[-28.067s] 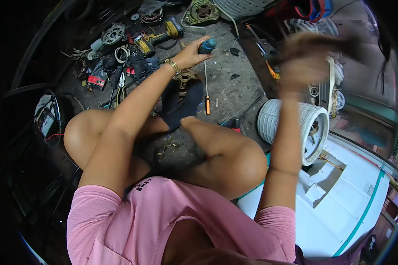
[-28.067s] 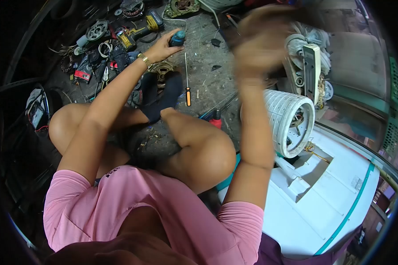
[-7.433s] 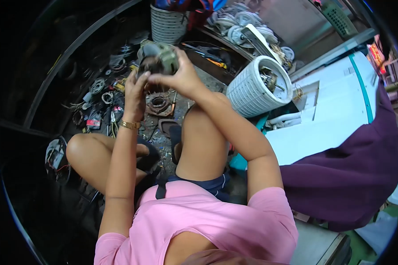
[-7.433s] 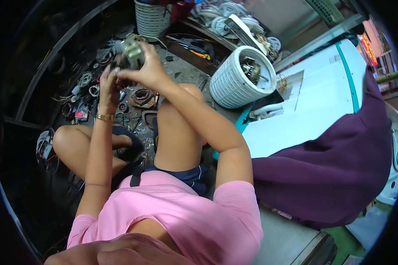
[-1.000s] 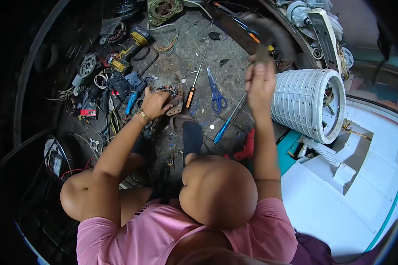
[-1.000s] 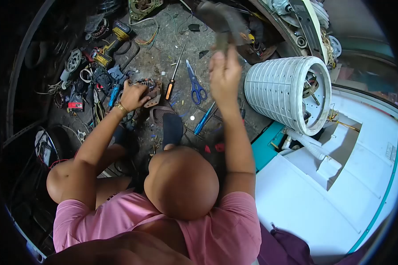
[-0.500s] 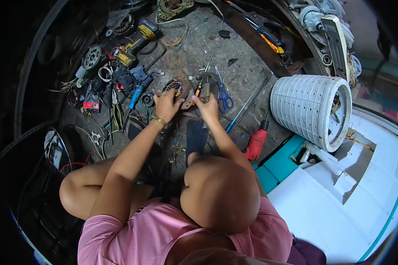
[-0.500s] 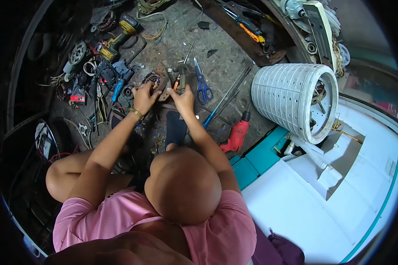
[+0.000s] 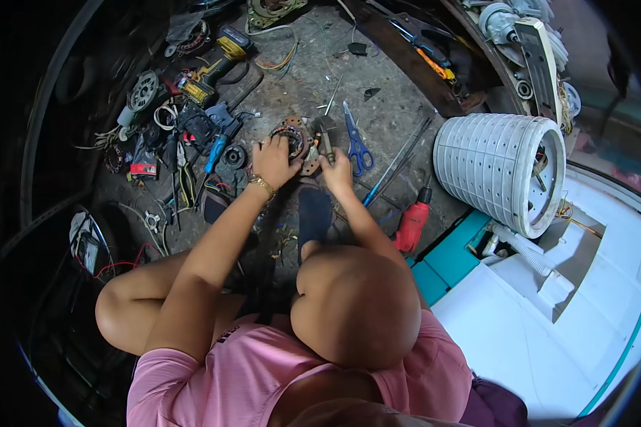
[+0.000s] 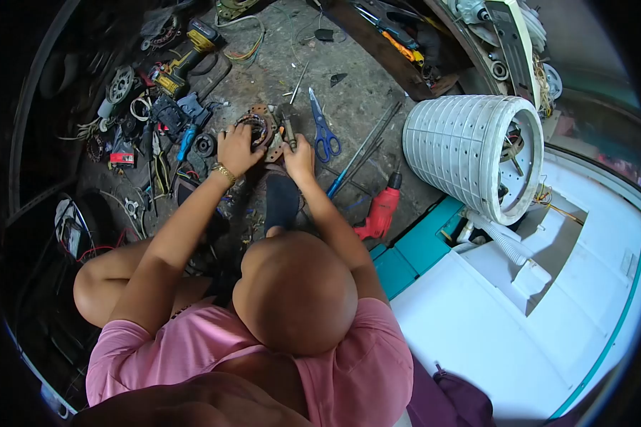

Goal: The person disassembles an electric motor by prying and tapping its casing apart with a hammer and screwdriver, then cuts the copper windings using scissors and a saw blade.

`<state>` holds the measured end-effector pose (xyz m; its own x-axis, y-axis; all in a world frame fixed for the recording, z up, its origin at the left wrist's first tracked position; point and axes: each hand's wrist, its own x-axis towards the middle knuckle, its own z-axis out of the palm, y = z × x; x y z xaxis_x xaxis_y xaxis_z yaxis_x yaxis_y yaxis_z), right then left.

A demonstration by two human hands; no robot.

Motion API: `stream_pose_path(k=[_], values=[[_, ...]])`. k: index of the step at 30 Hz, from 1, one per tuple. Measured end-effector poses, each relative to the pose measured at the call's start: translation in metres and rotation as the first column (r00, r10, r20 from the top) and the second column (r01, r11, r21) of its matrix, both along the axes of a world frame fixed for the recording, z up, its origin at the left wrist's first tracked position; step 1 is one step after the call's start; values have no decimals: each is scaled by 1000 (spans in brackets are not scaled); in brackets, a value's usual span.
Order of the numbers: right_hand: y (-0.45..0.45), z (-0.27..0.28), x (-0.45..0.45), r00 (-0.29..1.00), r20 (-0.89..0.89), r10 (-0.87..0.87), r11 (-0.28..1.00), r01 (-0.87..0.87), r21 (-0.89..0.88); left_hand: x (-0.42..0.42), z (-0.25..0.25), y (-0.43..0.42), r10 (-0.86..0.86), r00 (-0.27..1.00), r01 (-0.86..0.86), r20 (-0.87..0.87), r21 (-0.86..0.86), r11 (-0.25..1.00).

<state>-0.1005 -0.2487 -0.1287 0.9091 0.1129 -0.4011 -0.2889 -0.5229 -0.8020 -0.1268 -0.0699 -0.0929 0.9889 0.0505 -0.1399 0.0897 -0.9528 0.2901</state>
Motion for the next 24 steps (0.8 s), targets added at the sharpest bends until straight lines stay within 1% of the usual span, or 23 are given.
stream_pose_path(k=[3,4,5,7,8,11,13,15,16,17,19,21,22,23,24], values=[[-12,16,14,987,158,-12,978,44,-204,6,-10,-4,-135,988,138,-76,40,990],[-18,20,23,991,136,3,970,30,-242,7,-14,-5,-187,977,193,-103,46,980],[-23,10,30,961,274,46,970,22,-243,10,-13,-6,-188,978,192,-95,33,981],[-33,3,43,833,535,137,967,3,-253,15,-8,-7,-149,969,151,-196,-2,988],[-40,7,42,819,519,243,932,-48,-360,13,-11,-5,-136,977,131,-161,-42,990],[-69,6,12,883,465,70,943,93,-319,12,-8,2,-42,987,17,-155,-158,987],[-93,0,-28,936,349,-35,926,161,-340,11,-16,18,-13,997,-5,-76,-236,972],[-115,-24,-70,969,245,-4,876,122,-467,12,-26,34,60,997,-73,-51,-311,948],[-120,-29,-88,969,249,0,883,117,-455,13,-26,40,56,993,-86,-100,-330,940],[-120,-29,-102,966,257,2,892,115,-437,12,-24,44,17,989,-59,-148,-285,957],[-114,-30,-116,962,273,-2,901,120,-416,5,-20,34,-39,989,11,-140,-194,981],[-110,-34,-121,963,270,-6,897,125,-425,-6,-22,21,-114,993,112,-6,-136,984],[-109,-34,-119,967,252,-27,904,131,-407,-8,-12,18,-107,993,97,-44,-188,977],[-110,-35,-118,969,246,-38,912,134,-387,-10,-2,21,-107,994,104,-1,-214,971],[-111,-36,-117,970,238,-51,919,139,-369,-12,1,26,-45,995,58,94,-145,988]])
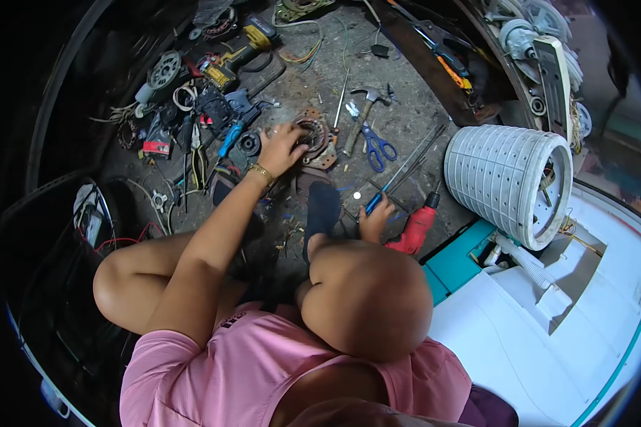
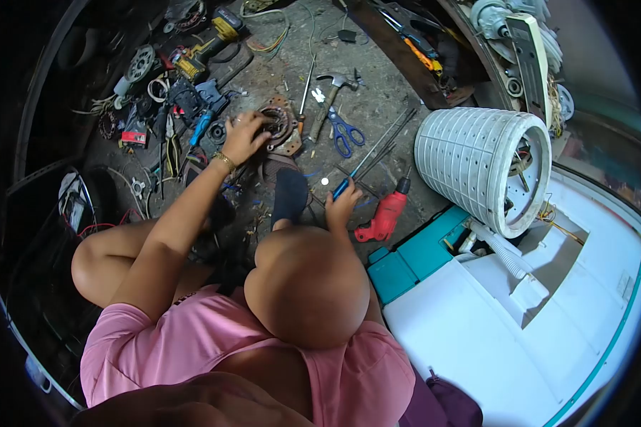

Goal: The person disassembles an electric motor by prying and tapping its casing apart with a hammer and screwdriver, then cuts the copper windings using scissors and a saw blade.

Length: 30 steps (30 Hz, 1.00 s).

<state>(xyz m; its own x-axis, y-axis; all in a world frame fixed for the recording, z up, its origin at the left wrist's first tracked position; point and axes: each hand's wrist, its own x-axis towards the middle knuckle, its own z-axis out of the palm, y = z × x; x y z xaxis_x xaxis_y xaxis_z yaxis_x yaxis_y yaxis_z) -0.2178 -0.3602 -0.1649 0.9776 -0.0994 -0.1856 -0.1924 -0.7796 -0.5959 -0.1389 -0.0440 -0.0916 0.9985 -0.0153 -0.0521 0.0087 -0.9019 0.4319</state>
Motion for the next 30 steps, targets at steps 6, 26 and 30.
stream_pose_path(k=[6,26,30], values=[[-12,10,0,999,13,38,998,-39,39,-33,-39,80,684,726,-679,68,234,696],[12,151,50,865,-39,501,860,-502,-85,-6,53,-16,-101,970,146,222,-195,970],[2,155,49,884,-27,467,869,-464,-169,5,15,4,-155,987,153,45,46,987]])
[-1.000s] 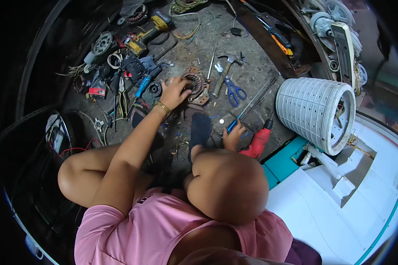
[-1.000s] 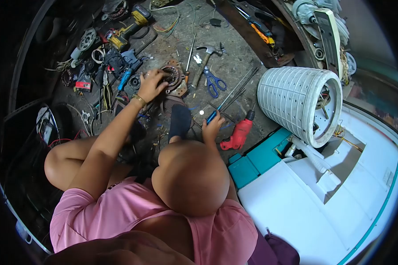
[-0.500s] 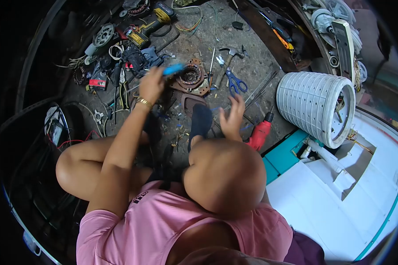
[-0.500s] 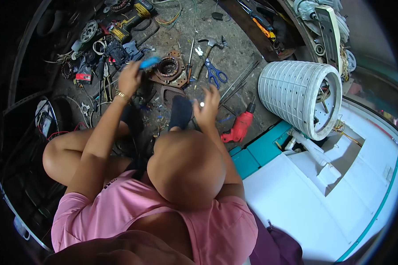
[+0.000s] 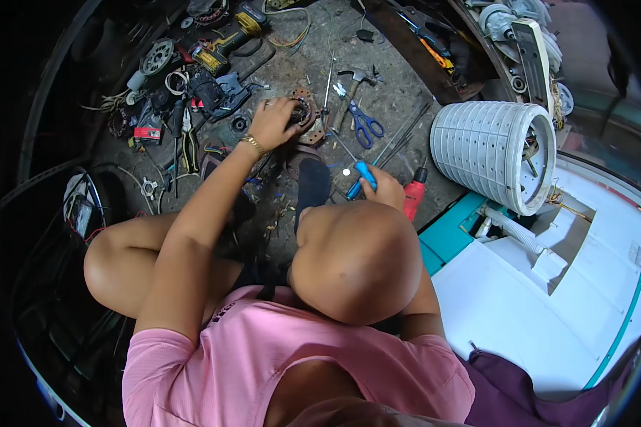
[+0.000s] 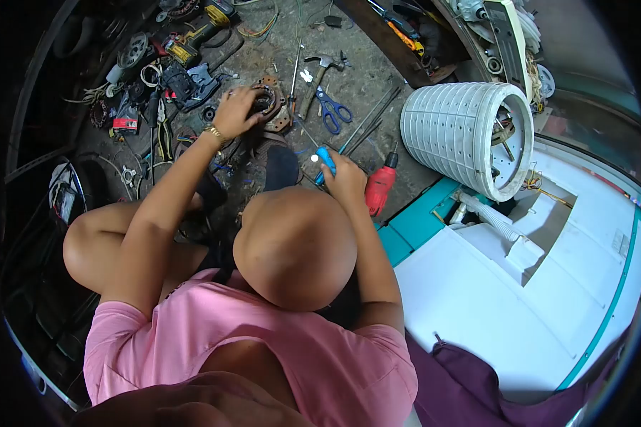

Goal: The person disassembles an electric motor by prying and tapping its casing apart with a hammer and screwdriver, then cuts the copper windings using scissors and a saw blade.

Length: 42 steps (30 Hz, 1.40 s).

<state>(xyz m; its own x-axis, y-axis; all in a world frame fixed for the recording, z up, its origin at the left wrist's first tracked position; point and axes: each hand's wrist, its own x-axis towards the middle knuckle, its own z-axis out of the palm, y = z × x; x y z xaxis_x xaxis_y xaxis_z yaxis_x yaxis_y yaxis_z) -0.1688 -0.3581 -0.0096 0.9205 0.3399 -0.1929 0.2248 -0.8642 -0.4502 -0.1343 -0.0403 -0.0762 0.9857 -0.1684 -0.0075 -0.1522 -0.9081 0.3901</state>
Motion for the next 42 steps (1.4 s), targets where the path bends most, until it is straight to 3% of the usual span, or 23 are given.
stream_pose_path(k=[4,7,10,13,16,19,24,27,28,30,31,32,33,35,37,39,42], values=[[14,7,4,997,-19,77,990,-79,-117,5,-20,-8,-15,981,42,-192,140,989],[19,3,16,992,-102,76,992,-86,-91,6,-20,-15,-21,978,65,-206,212,975],[40,29,47,951,-296,84,951,-165,-261,4,-28,-16,-89,990,113,-105,249,962],[69,46,83,928,-350,129,927,-238,-290,14,-20,-15,-201,969,235,-145,280,931],[88,47,93,926,-318,204,892,-309,-329,13,-39,-6,-185,983,185,-9,58,981],[70,31,59,951,-283,121,937,-204,-283,15,-61,1,-140,990,137,-10,-150,979],[46,-38,-21,929,-347,-128,992,114,-61,22,-67,6,-134,986,150,95,-189,970],[40,-81,-47,874,-456,-170,950,268,160,20,-70,2,-125,979,160,163,-226,961],[39,-111,-60,845,-514,-148,838,384,389,21,-70,2,-120,981,153,154,-229,961],[46,-109,-62,527,-850,-2,599,681,421,18,-72,2,-100,983,133,152,-231,964],[47,-110,-62,340,-931,131,465,808,361,17,-73,2,-86,983,123,163,-229,966],[49,-113,-58,264,-953,148,438,846,302,20,-73,5,-77,981,116,176,-221,968],[50,-115,-56,500,-866,24,526,731,436,21,-75,6,-60,987,93,152,-220,971],[53,-106,-40,867,-480,-133,734,412,540,26,-75,5,-17,994,40,105,-222,974],[40,-88,-26,936,-299,-187,908,280,311,24,-76,5,-15,992,45,127,-237,970],[37,-97,-26,947,-271,-174,946,238,222,27,-78,4,-35,985,67,170,-189,980],[41,-123,-26,980,-81,-184,958,197,207,32,-81,4,5,978,38,207,-200,979]])
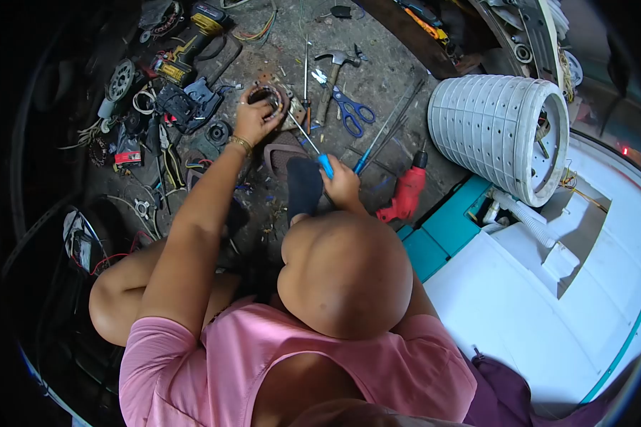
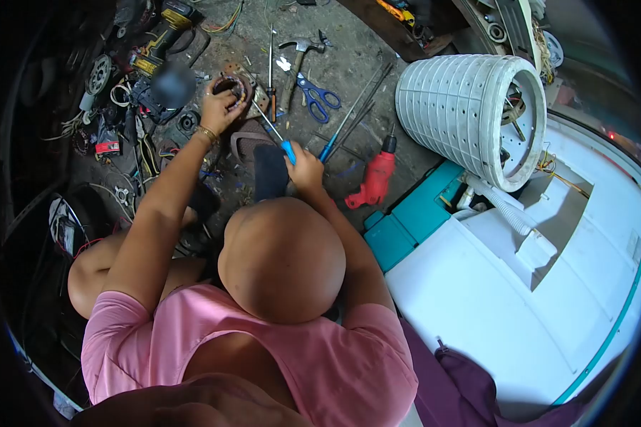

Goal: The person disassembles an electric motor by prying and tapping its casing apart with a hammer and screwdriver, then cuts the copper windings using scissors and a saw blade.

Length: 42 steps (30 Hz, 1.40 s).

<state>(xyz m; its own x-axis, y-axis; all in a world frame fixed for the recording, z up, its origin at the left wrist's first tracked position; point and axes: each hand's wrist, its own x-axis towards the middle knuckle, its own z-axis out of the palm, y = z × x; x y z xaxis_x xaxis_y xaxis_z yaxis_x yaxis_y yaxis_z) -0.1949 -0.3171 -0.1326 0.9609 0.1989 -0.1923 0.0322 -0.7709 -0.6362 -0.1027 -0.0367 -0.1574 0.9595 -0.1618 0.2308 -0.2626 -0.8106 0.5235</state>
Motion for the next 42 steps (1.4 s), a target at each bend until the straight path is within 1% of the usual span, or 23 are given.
stream_pose_path(k=[1,2,3,4,5,6,7,8,10,14,17,20,23,27,28,31,32,33,34,35,36,39,42], values=[[1,1,1,994,-103,23,1000,-21,20,2,0,1,4,1000,-4,6,-13,1000],[4,2,7,979,-197,47,998,-38,47,5,2,9,-42,992,50,-119,60,997],[9,3,14,956,-283,78,995,-57,84,8,2,9,-3,993,12,-116,75,997],[12,7,14,964,-228,134,974,-86,209,6,3,9,39,992,-28,-120,92,995],[13,15,17,917,-376,135,965,-35,261,2,6,7,83,989,-69,-125,109,992],[15,29,28,849,-508,142,953,22,302,2,23,4,120,959,-60,-257,230,971],[18,41,40,764,-627,151,940,86,331,1,31,0,131,955,-28,-264,363,931],[21,48,47,696,-699,164,898,188,398,4,47,-7,158,920,18,-358,442,897],[30,63,64,633,-757,160,927,167,335,12,67,-25,239,828,106,-507,561,821],[28,79,87,614,-757,225,935,84,345,21,73,-47,441,686,-98,-579,526,845],[44,93,96,413,-886,211,806,440,397,14,49,-41,401,746,-170,-531,430,887],[67,116,115,85,-972,220,640,739,210,15,50,-41,411,727,-160,-550,446,880],[100,122,132,-64,-970,236,425,904,43,17,44,-41,442,722,-187,-532,464,866],[156,146,135,-23,-995,98,155,988,-8,27,11,-27,482,663,-322,-573,364,874],[159,139,136,12,-985,170,144,989,36,24,17,-25,461,689,-323,-560,331,886],[139,123,133,-78,-965,249,240,971,-17,23,7,-22,421,709,-277,-566,326,904],[122,129,124,106,-929,354,278,937,212,23,19,-24,426,748,-290,-509,327,899],[105,137,122,14,-989,149,381,922,70,21,32,-26,425,738,-308,-524,299,903],[68,113,115,72,-930,361,492,832,255,22,31,-21,381,752,-298,-537,238,924],[42,109,113,86,-943,323,583,767,269,20,26,-8,340,763,-290,-550,179,940],[17,113,112,144,-909,391,595,714,369,18,6,13,219,826,-182,-519,122,976],[0,128,104,132,-905,404,681,617,394,-1,15,33,47,845,-21,-533,55,998],[-11,99,87,-32,-779,626,480,803,353,-8,4,44,-4,886,-11,-463,-29,1000]])
